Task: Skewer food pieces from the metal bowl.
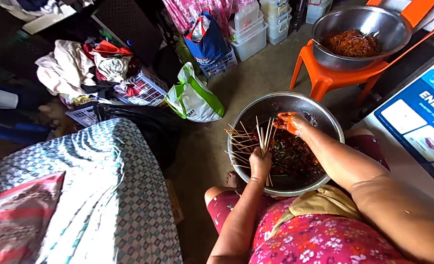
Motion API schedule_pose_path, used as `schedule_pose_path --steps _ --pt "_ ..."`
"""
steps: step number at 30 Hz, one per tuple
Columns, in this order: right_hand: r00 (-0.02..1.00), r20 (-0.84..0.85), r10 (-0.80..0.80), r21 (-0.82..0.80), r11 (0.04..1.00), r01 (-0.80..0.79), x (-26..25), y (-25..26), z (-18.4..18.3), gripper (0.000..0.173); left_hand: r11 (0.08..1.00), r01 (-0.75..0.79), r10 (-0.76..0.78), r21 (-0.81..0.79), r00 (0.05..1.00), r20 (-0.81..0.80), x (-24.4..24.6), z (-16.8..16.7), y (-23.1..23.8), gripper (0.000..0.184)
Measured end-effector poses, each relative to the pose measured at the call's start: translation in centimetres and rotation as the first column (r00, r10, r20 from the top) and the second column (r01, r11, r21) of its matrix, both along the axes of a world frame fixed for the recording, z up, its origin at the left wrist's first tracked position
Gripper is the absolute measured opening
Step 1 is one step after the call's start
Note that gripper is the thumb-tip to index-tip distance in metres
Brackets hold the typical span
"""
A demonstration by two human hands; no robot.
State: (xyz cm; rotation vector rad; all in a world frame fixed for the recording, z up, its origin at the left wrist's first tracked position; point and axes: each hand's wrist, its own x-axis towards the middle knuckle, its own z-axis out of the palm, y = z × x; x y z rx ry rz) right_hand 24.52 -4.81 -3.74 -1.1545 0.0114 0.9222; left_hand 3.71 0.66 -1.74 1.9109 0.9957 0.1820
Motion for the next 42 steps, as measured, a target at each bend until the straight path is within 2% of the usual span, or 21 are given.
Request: schedule_pose_path --steps 6,14,18,22,28,33,37,42 --pt "0.999 0.028 0.038 -0.023 0.999 -0.037 -0.2 0.0 0.0 0.024 1.000 0.019 -0.019 0.014 0.999 -0.028 0.0 0.3 0.0 0.022" --pt "0.997 0.059 0.048 -0.078 0.996 -0.043 0.1 0.1 -0.8 0.020 0.999 0.037 -0.036 0.030 0.998 -0.050 0.0 0.6 -0.2 0.021" --pt "0.988 0.103 0.119 -0.106 0.988 -0.108 -0.1 -0.1 -1.5 0.023 0.999 0.035 -0.033 0.035 0.998 -0.057 0.0 0.9 -0.4 0.022" --pt "0.997 0.042 0.060 -0.091 0.994 -0.056 -0.2 0.0 -1.0 0.022 0.999 0.017 -0.016 0.034 1.000 -0.011 -0.1 0.7 -0.4 0.019" --pt "0.991 0.130 0.027 -0.130 0.992 -0.010 -0.1 0.0 -1.8 0.030 1.000 0.006 -0.007 0.024 0.998 0.055 -0.2 0.3 -0.4 0.021" --pt "0.980 0.186 0.067 -0.130 0.991 -0.043 -0.5 0.0 -1.6 0.028 1.000 0.022 -0.022 0.018 1.000 0.007 0.0 0.4 -0.3 0.022" --pt "0.991 0.126 0.051 -0.112 0.993 -0.036 -0.6 -0.1 -1.3 0.027 1.000 0.025 -0.024 0.014 0.999 -0.043 0.0 0.7 -0.2 0.022" --pt "0.994 0.101 0.028 -0.109 0.994 -0.017 -0.7 -0.1 -0.9 0.023 1.000 -0.002 0.002 0.022 1.000 -0.008 -0.1 0.7 -0.3 0.021"
